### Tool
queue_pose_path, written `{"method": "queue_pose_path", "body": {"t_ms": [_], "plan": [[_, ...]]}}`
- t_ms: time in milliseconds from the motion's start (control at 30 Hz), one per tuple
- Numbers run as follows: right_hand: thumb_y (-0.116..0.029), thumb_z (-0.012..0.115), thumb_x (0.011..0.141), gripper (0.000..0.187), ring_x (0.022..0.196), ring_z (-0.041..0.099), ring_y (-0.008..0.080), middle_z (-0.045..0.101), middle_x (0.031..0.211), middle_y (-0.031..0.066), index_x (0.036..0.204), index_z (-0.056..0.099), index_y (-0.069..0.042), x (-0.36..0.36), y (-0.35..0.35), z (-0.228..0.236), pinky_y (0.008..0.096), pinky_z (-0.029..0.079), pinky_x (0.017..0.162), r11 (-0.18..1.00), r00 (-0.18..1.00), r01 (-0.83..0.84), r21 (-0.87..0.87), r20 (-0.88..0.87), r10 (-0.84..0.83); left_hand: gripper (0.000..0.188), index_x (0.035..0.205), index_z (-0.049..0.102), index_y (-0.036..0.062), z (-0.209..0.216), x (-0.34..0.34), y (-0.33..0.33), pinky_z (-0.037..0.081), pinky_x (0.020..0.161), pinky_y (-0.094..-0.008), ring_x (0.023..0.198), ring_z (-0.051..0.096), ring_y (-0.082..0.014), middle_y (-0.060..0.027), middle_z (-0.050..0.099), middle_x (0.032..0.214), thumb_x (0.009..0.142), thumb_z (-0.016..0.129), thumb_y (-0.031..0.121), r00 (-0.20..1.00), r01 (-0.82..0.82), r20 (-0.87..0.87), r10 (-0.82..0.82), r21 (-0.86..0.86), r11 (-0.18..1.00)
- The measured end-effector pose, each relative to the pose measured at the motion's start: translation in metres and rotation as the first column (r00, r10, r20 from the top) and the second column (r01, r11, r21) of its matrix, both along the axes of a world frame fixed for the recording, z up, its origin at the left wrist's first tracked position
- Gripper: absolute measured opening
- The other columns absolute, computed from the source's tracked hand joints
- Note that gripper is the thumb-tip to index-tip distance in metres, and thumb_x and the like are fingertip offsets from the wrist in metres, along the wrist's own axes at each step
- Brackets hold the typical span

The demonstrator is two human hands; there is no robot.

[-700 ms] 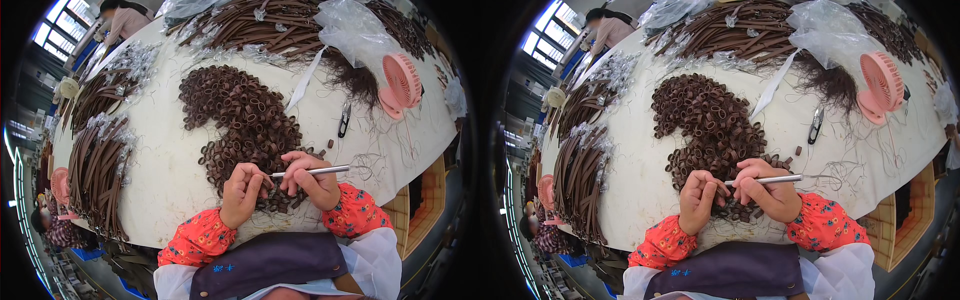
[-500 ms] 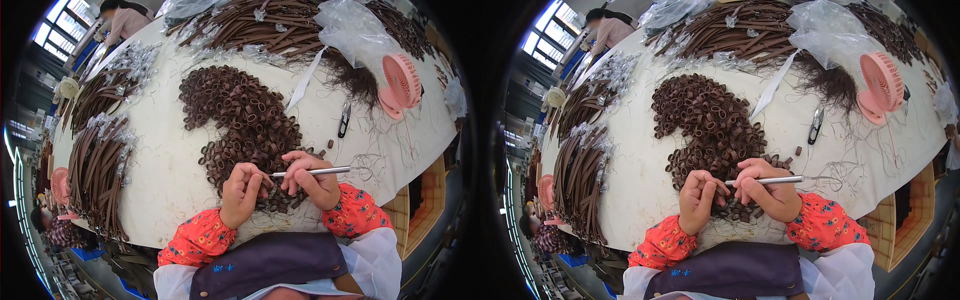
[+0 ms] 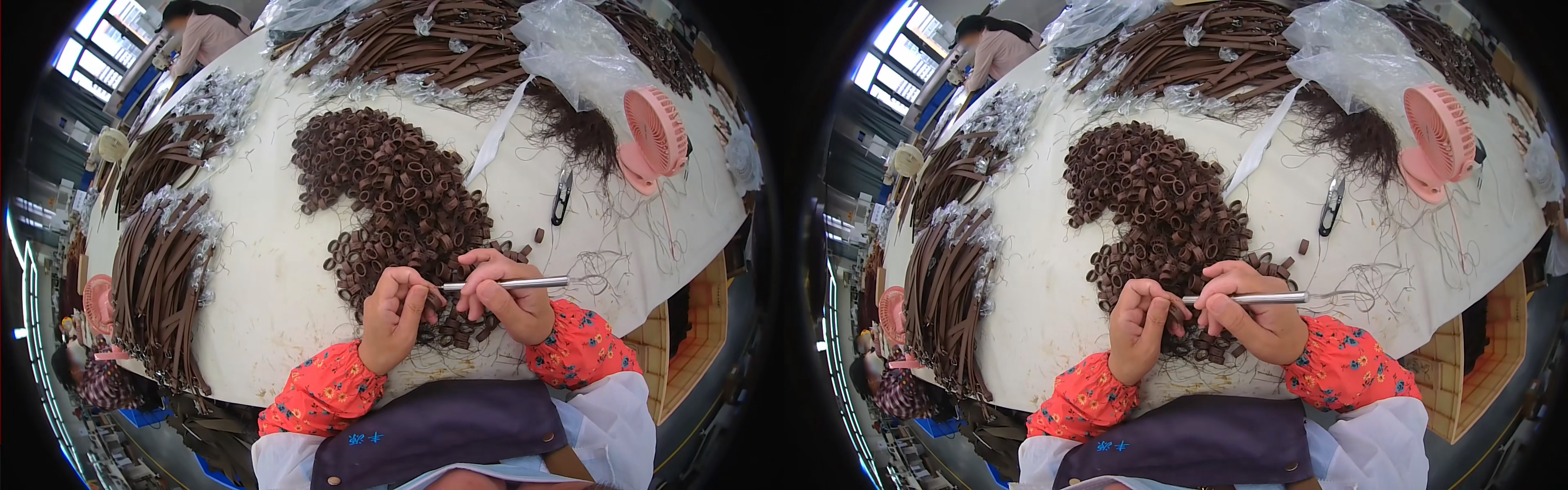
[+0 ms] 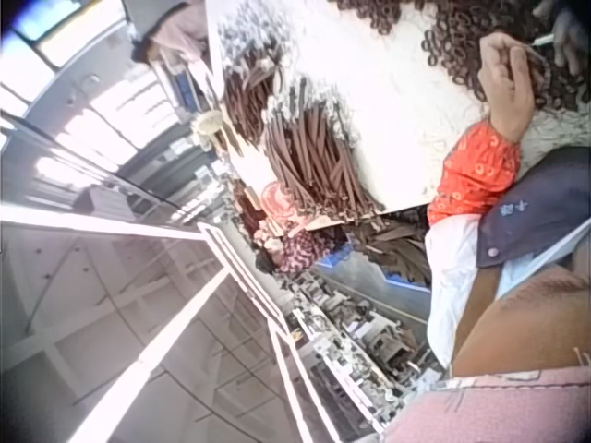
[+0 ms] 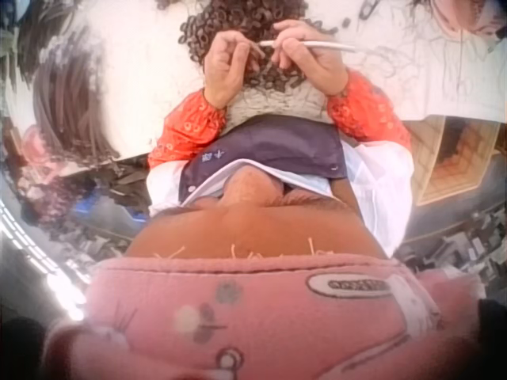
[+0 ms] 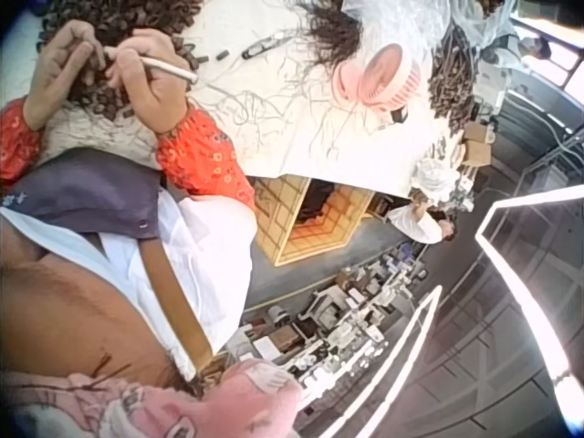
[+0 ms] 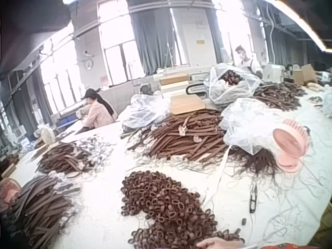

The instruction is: The person uses a metal tool to thread a white elastic band through small brown plastic rings. They work at a table covered with piles of these rings and hair strands, likely assembling hair accessories in a workshop setting.

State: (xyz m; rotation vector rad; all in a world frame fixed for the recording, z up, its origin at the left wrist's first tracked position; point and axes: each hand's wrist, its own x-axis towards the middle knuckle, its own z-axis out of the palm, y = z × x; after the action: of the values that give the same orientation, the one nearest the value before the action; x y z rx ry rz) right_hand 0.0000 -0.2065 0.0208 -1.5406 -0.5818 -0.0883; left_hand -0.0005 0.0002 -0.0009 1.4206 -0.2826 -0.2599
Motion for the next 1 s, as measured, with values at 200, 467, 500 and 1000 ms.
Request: {"method": "queue_pose_path", "body": {"t_ms": [200,467,500,1000], "plan": [[-0.006,0.074,0.076,0.032,0.077,0.062,0.0241,0.064,0.087,0.0044,0.104,0.058,-0.009,0.002,0.015,0.002,0.0392,0.046,0.080,0.923,0.929,0.241,-0.299,0.345,-0.131,0.011,0.106,0.047,-0.0013,0.002,-0.002,-0.004,0.051,0.064,-0.0215,0.071,0.062,-0.0089,-0.0102,0.067,0.091,0.102,0.046,0.008,0.998,-0.040,0.046,0.038,0.041,0.998],[-0.002,0.071,0.077,0.036,0.076,0.062,0.0161,0.063,0.084,0.0050,0.110,0.057,-0.007,-0.006,0.017,-0.007,0.0292,0.051,0.067,0.957,0.970,0.243,-0.159,0.024,-0.242,0.019,0.118,0.046,-0.0011,0.007,-0.001,-0.007,0.054,0.071,-0.0261,0.080,0.065,-0.0125,-0.0125,0.066,0.100,0.100,0.049,0.005,0.983,-0.004,-0.177,-0.043,-0.254,0.967],[-0.002,0.070,0.079,0.035,0.077,0.062,0.0133,0.063,0.084,0.0040,0.111,0.057,-0.007,-0.008,0.017,-0.008,0.0275,0.051,0.067,0.973,0.966,0.215,-0.082,-0.125,-0.224,0.020,0.118,0.047,-0.0009,0.006,-0.002,-0.007,0.053,0.070,-0.0254,0.079,0.064,-0.0116,-0.0113,0.067,0.098,0.099,0.051,0.005,0.982,0.035,-0.170,-0.079,-0.246,0.969],[-0.012,0.052,0.098,0.015,0.080,0.060,0.0081,0.066,0.085,0.0039,0.109,0.058,-0.003,-0.006,0.005,0.008,0.0306,0.044,0.092,0.977,0.946,0.156,0.146,-0.305,-0.105,0.010,0.100,0.062,-0.0005,0.005,-0.001,0.001,0.036,0.059,-0.0164,0.066,0.044,0.0007,0.0057,0.059,0.074,0.095,0.063,0.007,0.993,-0.114,0.012,0.114,0.088,0.990]]}}
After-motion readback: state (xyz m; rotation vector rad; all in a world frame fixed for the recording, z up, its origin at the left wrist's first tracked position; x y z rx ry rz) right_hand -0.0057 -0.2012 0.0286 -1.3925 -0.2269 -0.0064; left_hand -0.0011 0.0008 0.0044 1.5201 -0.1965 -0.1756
